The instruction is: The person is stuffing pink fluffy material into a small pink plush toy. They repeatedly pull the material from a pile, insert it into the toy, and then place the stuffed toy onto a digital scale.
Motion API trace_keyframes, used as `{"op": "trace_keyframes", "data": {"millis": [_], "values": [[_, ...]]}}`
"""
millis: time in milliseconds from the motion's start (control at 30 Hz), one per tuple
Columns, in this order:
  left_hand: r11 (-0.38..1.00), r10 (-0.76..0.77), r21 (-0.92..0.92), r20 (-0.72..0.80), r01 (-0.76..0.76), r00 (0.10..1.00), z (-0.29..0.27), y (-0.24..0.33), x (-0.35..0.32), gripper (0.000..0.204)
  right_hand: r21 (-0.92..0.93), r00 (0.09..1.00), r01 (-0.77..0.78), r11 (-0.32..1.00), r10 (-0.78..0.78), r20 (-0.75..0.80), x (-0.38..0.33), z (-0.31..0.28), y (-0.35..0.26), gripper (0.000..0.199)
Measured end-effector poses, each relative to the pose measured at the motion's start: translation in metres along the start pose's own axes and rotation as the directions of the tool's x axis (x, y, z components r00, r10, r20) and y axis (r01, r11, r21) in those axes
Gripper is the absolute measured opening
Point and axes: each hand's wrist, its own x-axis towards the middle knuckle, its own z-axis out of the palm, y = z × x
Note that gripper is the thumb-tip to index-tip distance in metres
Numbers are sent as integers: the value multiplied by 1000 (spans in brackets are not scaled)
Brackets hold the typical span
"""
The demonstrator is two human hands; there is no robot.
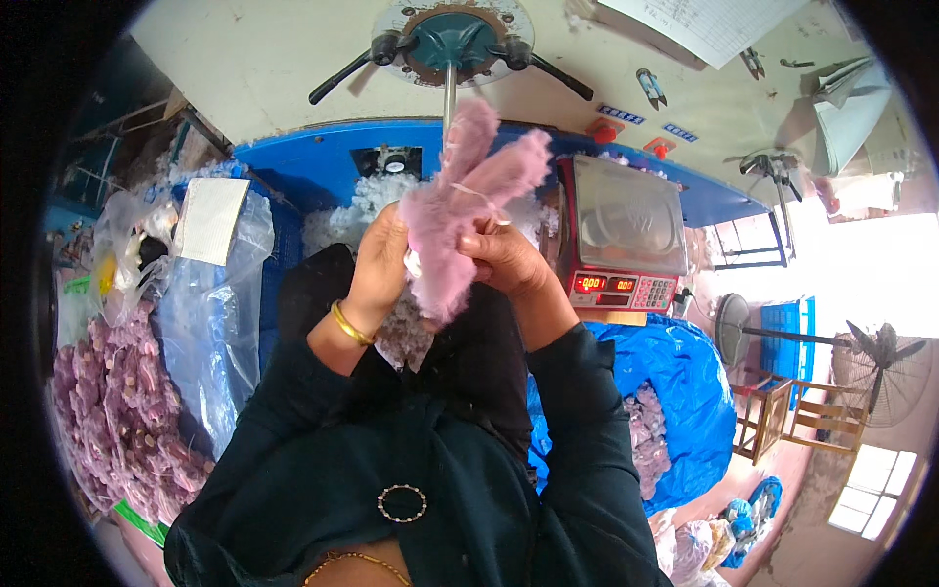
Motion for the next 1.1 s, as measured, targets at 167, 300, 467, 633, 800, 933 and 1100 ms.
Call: {"op": "trace_keyframes", "data": {"millis": [167,300,467,633,800,933,1100], "values": [[955,-114,-262,108,139,988,16,32,-10,32,-666,994,-105,738,102,-43,-2,10,-7,28],[711,-512,-364,317,601,798,-3,30,7,37,-852,892,437,-287,17,452,-15,22,-25,25],[521,-403,-655,376,547,834,6,22,30,40,-916,801,240,-320,-468,373,22,26,-35,26],[966,-213,-125,116,227,970,13,19,24,32,-924,793,-38,-380,-574,203,120,-7,-61,27],[852,97,507,84,-126,992,16,41,27,28,-924,715,41,-380,-635,293,138,-14,-65,26],[559,198,778,210,-286,957,12,26,13,30,-952,749,57,-300,-618,240,107,-3,-49,25],[791,317,328,502,-516,805,-13,21,4,39,-997,830,-62,-38,-557,-30,68,16,-40,29]]}}
